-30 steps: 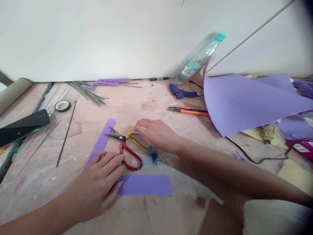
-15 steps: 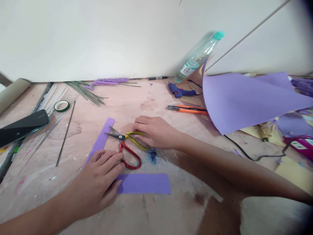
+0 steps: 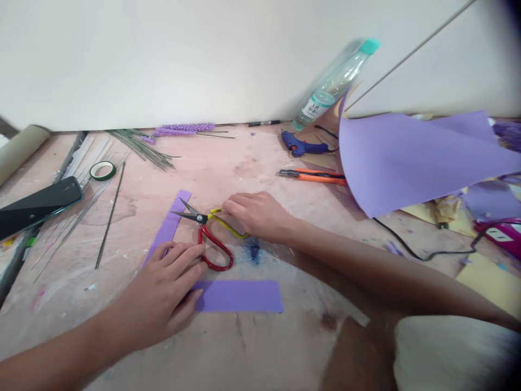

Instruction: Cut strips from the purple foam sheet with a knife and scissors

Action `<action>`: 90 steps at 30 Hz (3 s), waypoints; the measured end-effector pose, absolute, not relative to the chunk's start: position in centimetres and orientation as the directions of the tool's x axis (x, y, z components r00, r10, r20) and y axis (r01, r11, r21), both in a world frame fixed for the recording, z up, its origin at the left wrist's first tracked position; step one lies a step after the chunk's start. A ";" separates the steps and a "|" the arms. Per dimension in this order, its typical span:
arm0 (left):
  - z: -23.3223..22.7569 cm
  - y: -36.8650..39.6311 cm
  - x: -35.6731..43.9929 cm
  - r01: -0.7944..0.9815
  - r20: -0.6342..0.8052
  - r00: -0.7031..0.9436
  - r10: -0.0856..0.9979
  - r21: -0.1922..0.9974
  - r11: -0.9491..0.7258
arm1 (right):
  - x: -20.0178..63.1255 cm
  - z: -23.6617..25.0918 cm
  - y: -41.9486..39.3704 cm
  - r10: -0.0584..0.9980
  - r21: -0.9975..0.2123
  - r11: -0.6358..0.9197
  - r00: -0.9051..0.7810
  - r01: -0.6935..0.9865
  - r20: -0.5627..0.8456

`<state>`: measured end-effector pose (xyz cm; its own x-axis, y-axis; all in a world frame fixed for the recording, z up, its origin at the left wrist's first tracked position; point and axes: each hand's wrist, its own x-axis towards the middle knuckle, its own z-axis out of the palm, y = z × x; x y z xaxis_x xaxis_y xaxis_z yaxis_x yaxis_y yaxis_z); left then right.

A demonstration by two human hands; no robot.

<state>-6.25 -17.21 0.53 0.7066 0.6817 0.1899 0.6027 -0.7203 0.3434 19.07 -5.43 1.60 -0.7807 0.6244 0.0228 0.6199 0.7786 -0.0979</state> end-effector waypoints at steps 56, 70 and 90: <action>0.3 -16.6 -6.0 0.552 0.208 0.702 0.682 0.446 -0.704 | 18.3 4.2 -5.2 0.660 -0.062 0.728 -0.723 0.682 -0.202; 0.1 -16.7 -5.9 0.547 0.183 0.692 0.698 0.497 -0.673 | 21.9 6.8 -0.9 0.816 -0.682 0.487 -0.004 0.545 0.579; 0.3 -16.6 -5.8 0.538 0.202 0.688 0.697 0.503 -0.676 | 16.9 4.7 -5.5 0.529 0.112 0.846 -0.790 0.522 -0.312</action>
<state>-5.82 -16.55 0.34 0.6878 0.6972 0.2020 0.5379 -0.6764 0.5032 16.90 -5.51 4.74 -0.7896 0.5287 -0.3115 0.5218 0.8456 0.1124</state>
